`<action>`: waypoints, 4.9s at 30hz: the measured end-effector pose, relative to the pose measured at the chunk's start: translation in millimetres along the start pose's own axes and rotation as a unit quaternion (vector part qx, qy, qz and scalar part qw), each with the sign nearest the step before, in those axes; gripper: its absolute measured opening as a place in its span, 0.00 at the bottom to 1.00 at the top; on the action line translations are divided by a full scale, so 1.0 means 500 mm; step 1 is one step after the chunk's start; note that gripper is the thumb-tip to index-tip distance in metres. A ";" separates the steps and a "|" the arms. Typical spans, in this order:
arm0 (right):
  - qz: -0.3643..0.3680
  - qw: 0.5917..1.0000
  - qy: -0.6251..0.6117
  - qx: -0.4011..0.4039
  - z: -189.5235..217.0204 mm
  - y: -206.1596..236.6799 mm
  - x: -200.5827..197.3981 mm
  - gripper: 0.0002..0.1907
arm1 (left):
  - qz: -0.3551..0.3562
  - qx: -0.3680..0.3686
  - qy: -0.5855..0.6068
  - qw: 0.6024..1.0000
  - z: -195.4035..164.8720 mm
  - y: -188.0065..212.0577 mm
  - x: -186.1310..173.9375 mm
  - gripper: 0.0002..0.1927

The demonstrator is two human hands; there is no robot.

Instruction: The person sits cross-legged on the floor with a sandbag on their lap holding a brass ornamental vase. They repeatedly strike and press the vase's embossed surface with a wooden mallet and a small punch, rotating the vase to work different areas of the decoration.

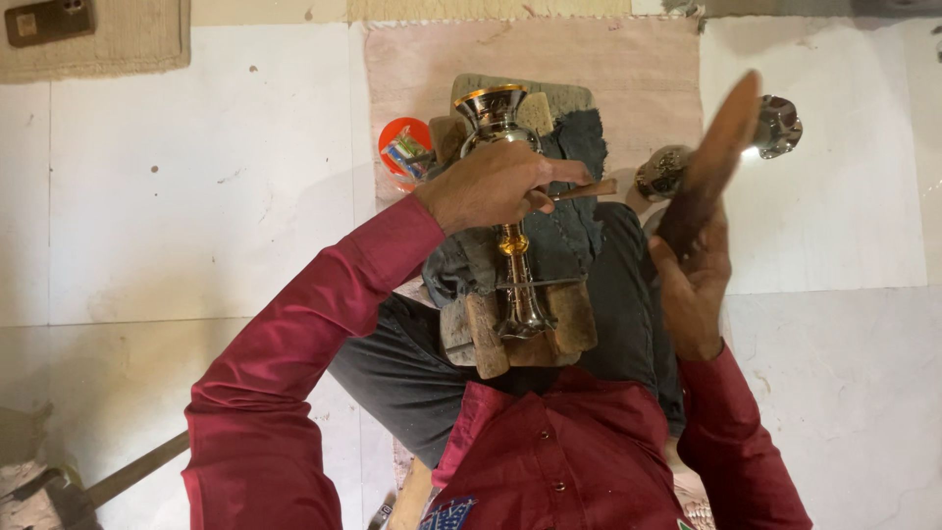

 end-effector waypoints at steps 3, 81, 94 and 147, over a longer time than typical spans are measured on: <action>0.013 0.928 0.348 -0.133 0.033 0.012 0.024 0.36 | -0.014 0.013 0.021 1.000 -0.004 -0.001 -0.001 0.29; 0.042 0.817 0.535 -0.213 0.139 0.000 0.044 0.39 | -0.241 0.064 0.126 0.960 0.007 0.115 -0.026 0.21; 0.102 0.880 0.436 -0.161 0.055 -0.021 0.085 0.36 | -0.338 -0.027 0.279 0.899 0.053 0.169 -0.018 0.11; 0.040 0.994 0.072 -0.072 0.087 -0.065 0.019 0.28 | -0.174 0.042 0.048 0.983 -0.006 0.065 -0.049 0.27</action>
Point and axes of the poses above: each hand's wrist, its own y-axis away from the middle knuckle, its own x-axis out of the palm, z = x × y, the point moved 9 cm from there along -y, towards the middle knuckle, and after that the axes turned 5 degrees about x, right-handed, at the moved point
